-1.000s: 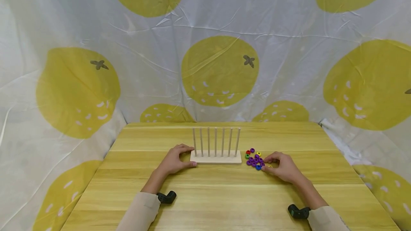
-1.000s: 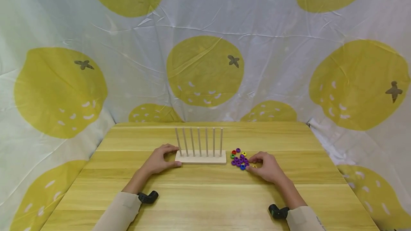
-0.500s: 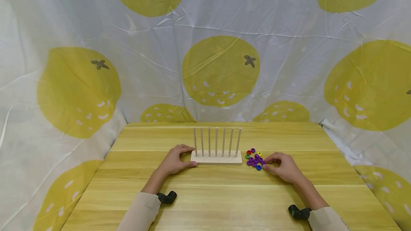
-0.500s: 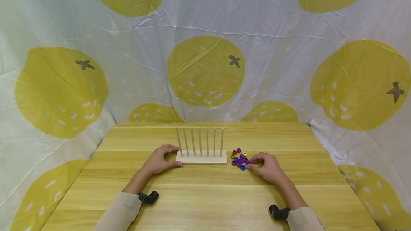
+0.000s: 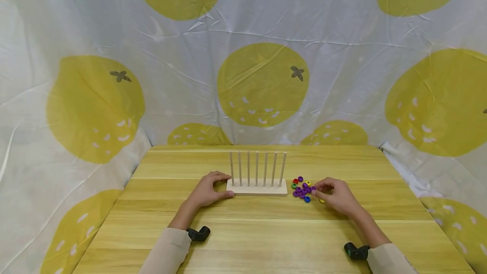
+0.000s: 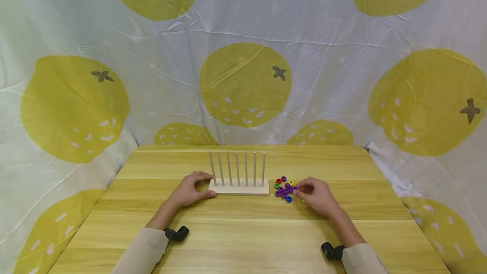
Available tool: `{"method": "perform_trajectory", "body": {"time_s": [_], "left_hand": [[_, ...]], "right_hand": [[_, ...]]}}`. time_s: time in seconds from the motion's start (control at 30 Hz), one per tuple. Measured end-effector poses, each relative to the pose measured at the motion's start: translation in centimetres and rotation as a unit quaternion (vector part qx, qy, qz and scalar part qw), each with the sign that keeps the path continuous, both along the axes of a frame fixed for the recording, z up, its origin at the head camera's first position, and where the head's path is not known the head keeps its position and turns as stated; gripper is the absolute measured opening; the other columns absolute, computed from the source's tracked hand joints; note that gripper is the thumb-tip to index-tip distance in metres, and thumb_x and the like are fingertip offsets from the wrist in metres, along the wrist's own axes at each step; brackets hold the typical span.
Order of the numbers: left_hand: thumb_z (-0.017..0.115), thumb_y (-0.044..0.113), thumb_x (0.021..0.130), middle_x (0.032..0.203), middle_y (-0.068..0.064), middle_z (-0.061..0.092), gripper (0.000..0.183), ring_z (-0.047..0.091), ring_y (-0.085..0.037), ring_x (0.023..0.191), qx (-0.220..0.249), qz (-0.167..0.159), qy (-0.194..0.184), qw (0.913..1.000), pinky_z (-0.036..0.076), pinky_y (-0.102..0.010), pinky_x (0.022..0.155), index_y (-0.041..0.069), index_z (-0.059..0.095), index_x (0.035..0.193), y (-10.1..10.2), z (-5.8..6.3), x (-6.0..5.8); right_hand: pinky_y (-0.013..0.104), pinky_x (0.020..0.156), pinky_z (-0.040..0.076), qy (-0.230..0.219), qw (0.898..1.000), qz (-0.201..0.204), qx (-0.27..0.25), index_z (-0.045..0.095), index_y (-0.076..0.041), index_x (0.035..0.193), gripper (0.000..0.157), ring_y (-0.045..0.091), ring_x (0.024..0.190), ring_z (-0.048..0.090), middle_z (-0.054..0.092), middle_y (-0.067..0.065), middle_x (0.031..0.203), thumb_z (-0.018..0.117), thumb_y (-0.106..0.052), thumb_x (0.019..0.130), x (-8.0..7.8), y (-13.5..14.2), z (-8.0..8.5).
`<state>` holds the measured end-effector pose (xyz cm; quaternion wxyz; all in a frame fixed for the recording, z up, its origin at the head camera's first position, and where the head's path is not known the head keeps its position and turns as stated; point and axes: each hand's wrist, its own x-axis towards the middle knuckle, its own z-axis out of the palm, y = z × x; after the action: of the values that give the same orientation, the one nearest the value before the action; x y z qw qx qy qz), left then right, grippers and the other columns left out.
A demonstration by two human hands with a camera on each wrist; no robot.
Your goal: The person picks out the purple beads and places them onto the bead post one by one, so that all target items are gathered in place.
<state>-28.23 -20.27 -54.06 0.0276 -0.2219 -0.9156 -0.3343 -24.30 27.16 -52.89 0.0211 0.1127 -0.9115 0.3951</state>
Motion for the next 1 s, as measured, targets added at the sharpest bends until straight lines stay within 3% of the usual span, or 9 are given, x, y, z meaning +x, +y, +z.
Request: {"method": "perform_trajectory", "body": {"time_s": [0.2, 0.4, 0.77, 1.0], "left_hand": [[0.081, 0.056, 0.084, 0.130, 0.001, 0.067, 0.060, 0.059, -0.027, 0.128, -0.001, -0.003, -0.005, 1.0000, 0.047, -0.052, 0.111, 0.024, 0.070, 0.133, 0.0, 0.1, 0.1], [0.084, 0.056, 0.081, 0.130, 0.002, 0.067, 0.061, 0.060, -0.027, 0.129, 0.005, 0.001, -0.018, 0.9998, 0.047, -0.052, 0.112, 0.026, 0.071, 0.133, -0.2, 0.2, 0.1], [0.086, 0.054, 0.080, 0.136, 0.001, 0.066, 0.065, 0.058, -0.028, 0.134, 0.019, 0.001, -0.036, 0.9992, 0.046, -0.052, 0.114, 0.027, 0.069, 0.136, -0.3, 0.5, -0.1], [0.084, 0.052, 0.082, 0.134, 0.000, 0.068, 0.057, 0.060, -0.027, 0.131, 0.030, -0.001, -0.032, 0.9990, 0.047, -0.052, 0.113, 0.028, 0.071, 0.132, -0.4, 0.5, 0.0]], "right_hand": [[0.026, 0.076, 0.055, 0.010, 1.000, 0.005, 0.003, 0.078, -0.020, 0.102, 0.017, 0.011, 0.087, 0.063, 0.071, -0.006, 0.094, 0.079, -0.033, 0.092, -0.3, -0.4, 1.0], [0.027, 0.074, 0.053, 0.053, 0.998, 0.020, -0.002, 0.078, -0.021, 0.102, 0.010, 0.010, 0.086, 0.061, 0.071, -0.007, 0.093, 0.079, -0.023, 0.092, -0.7, -0.8, 2.0], [0.036, 0.080, 0.054, 0.083, 0.996, 0.031, -0.002, 0.077, -0.027, 0.101, 0.010, 0.011, 0.090, 0.062, 0.073, -0.009, 0.098, 0.079, -0.032, 0.093, -1.4, -2.2, 5.2], [0.033, 0.079, 0.052, 0.089, 0.995, 0.040, -0.012, 0.078, -0.027, 0.101, 0.010, 0.012, 0.091, 0.063, 0.073, -0.009, 0.099, 0.078, -0.033, 0.093, -1.7, -3.0, 7.3]]}}
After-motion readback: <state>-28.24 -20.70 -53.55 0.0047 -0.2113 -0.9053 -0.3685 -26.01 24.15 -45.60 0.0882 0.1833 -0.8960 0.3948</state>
